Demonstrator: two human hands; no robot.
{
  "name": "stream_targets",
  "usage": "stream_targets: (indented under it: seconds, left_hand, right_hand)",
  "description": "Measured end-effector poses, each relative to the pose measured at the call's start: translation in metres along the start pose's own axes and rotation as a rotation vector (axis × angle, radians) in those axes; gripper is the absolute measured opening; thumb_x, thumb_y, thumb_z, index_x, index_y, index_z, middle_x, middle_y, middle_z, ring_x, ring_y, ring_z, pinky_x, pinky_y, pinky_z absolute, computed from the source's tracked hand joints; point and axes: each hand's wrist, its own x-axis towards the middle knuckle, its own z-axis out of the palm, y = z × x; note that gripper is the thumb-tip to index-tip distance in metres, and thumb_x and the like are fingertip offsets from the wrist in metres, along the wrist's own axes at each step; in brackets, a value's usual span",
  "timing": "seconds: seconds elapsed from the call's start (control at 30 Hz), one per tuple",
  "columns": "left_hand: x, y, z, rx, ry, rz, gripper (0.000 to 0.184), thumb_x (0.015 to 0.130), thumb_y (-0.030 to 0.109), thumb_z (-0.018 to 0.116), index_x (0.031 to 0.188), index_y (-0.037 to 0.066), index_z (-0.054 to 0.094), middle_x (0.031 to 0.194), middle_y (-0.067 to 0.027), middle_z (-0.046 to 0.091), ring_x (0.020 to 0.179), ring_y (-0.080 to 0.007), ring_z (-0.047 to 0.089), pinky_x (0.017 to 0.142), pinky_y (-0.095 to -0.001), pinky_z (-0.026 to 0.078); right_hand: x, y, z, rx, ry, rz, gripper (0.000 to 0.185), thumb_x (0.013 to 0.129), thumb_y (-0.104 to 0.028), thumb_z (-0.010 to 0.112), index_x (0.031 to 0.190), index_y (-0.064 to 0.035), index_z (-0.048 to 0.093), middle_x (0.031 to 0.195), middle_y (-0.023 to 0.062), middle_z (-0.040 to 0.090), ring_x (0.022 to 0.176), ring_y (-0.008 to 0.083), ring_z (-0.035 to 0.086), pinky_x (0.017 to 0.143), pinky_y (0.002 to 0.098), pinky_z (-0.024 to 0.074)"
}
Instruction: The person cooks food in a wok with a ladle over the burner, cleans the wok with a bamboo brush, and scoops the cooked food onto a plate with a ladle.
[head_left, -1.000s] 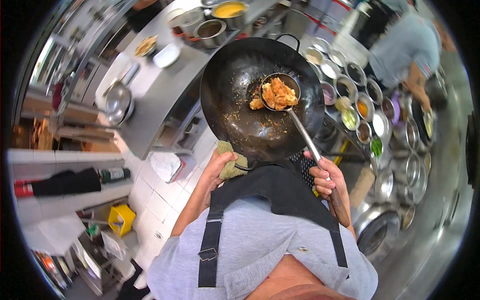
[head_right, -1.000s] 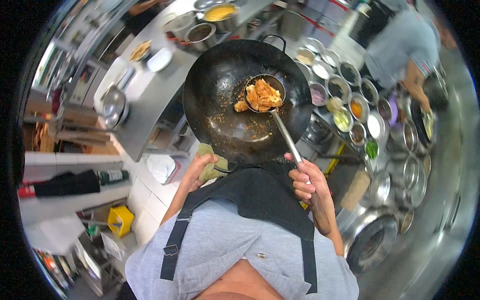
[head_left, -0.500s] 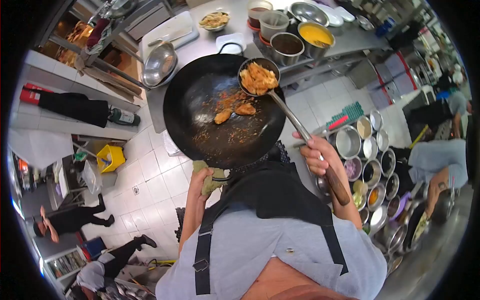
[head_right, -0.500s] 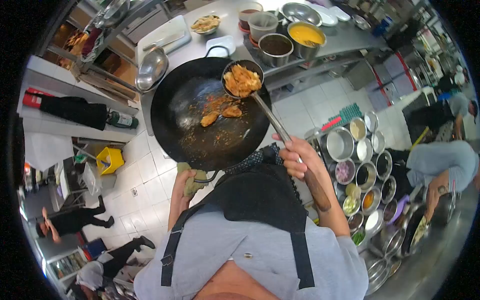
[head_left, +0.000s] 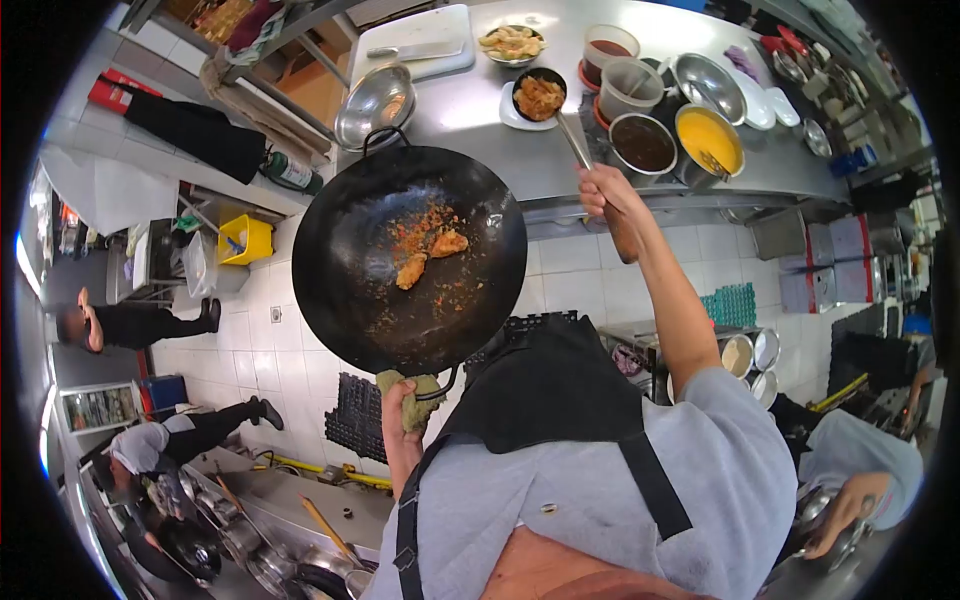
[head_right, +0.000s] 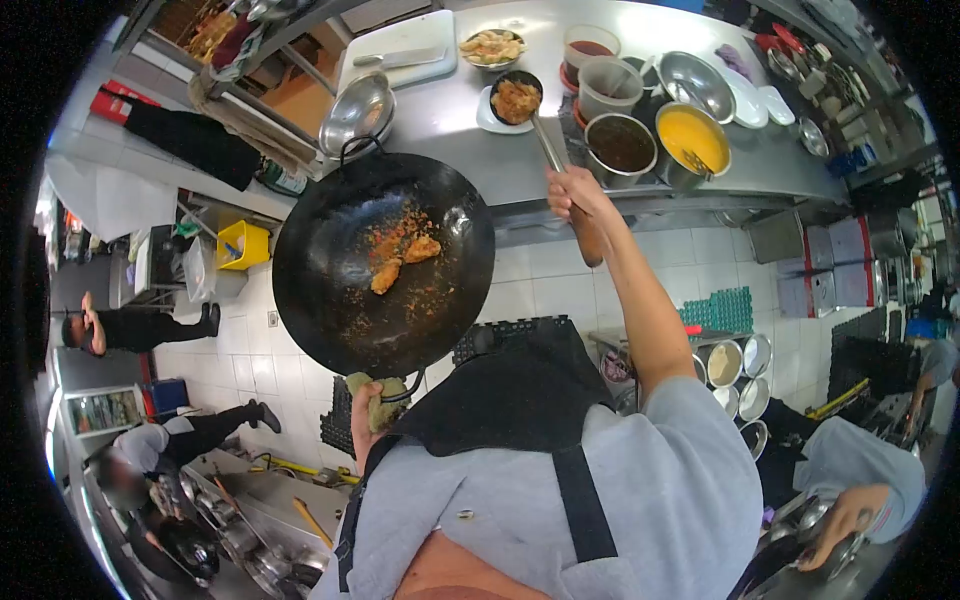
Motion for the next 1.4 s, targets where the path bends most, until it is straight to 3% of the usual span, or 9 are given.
stream_targets:
  seconds: [0.53,0.83,0.9,0.97,1.03,1.1,1.17,1.23,1.4]
  left_hand:
    - [0.018,0.018,0.005,-0.037,-0.033,-0.024,0.028,0.079,0.013,0.062,0.103,-0.001,0.057,0.087,-0.017,0.068,0.071,-0.0285,0.069,0.063,-0.0379,0.059]
    - [0.02,0.025,0.014,-0.03,-0.031,-0.017,0.031,0.079,0.012,0.062,0.106,0.0,0.055,0.091,-0.0164,0.067,0.071,-0.0287,0.069,0.063,-0.0375,0.059]
    - [0.022,0.024,0.012,-0.01,-0.049,-0.036,0.031,0.079,0.012,0.062,0.107,0.0,0.055,0.091,-0.0165,0.067,0.072,-0.0291,0.069,0.063,-0.0381,0.059]
    - [0.029,0.025,0.008,0.017,-0.072,-0.064,0.031,0.08,0.012,0.062,0.107,0.001,0.054,0.091,-0.0166,0.067,0.073,-0.0292,0.069,0.063,-0.0387,0.059]
    - [0.035,0.024,-0.002,0.026,-0.078,-0.1,0.03,0.08,0.011,0.062,0.107,0.001,0.054,0.09,-0.0167,0.067,0.073,-0.0292,0.069,0.063,-0.0392,0.06]
    - [0.026,0.029,0.015,0.011,-0.112,-0.029,0.028,0.08,0.008,0.062,0.106,0.001,0.054,0.092,-0.0166,0.066,0.076,-0.0287,0.07,0.064,-0.0399,0.06]
    - [0.026,0.028,0.021,0.0,-0.129,0.009,0.028,0.08,0.006,0.061,0.106,0.0,0.054,0.093,-0.0158,0.066,0.078,-0.0279,0.07,0.066,-0.0401,0.061]
    - [0.035,0.027,0.023,-0.004,-0.176,0.031,0.029,0.079,0.003,0.06,0.108,-0.001,0.055,0.094,-0.0148,0.065,0.079,-0.027,0.07,0.067,-0.04,0.061]
    - [0.045,0.026,0.039,0.074,-0.208,0.103,0.033,0.076,-0.001,0.061,0.109,-0.002,0.056,0.093,-0.0106,0.064,0.08,-0.0233,0.069,0.07,-0.0371,0.059]
  right_hand:
    - [-0.063,0.037,-0.009,-0.278,0.121,0.095,0.027,0.092,-0.007,0.055,0.119,-0.0042,0.055,0.06,-0.0028,0.043,0.036,0.005,0.037,0.03,0.0235,0.0274]
    - [-0.059,0.054,-0.024,-0.945,0.239,-0.184,0.055,0.088,-0.007,0.057,0.142,-0.0027,0.048,0.063,0.006,0.057,0.045,0.018,0.056,0.041,0.037,0.0444]
    - [-0.039,0.067,-0.046,-1.247,0.244,-0.664,0.059,0.087,-0.008,0.06,0.144,-0.0024,0.045,0.069,0.0103,0.064,0.056,0.0261,0.064,0.051,0.0418,0.0492]
    - [-0.034,0.079,-0.059,-1.416,0.308,-0.785,0.062,0.087,-0.008,0.061,0.145,-0.0011,0.043,0.075,0.0136,0.069,0.066,0.033,0.068,0.06,0.0459,0.052]
    - [-0.052,0.073,-0.033,-1.475,0.404,-0.524,0.061,0.087,-0.007,0.062,0.144,0.0014,0.042,0.082,0.0158,0.072,0.075,0.0388,0.07,0.068,0.0493,0.0527]
    - [-0.063,0.073,-0.022,-1.41,0.249,-0.88,0.058,0.09,-0.006,0.06,0.144,0.0037,0.041,0.074,0.0122,0.069,0.064,0.0317,0.068,0.058,0.0449,0.0514]
    - [-0.092,0.058,0.014,-1.144,0.125,-0.683,0.055,0.092,-0.005,0.058,0.143,0.0053,0.041,0.067,0.0078,0.063,0.053,0.0236,0.062,0.049,0.0391,0.0478]
    - [-0.144,0.031,0.074,-0.699,0.048,0.024,0.051,0.094,-0.004,0.055,0.142,0.0063,0.041,0.061,0.0025,0.056,0.042,0.0145,0.053,0.04,0.0319,0.0419]
    - [-0.174,0.051,0.107,-0.699,0.02,0.112,0.045,0.096,-0.005,0.053,0.139,0.0053,0.044,0.057,-0.0024,0.047,0.038,0.0073,0.042,0.035,0.0252,0.0349]
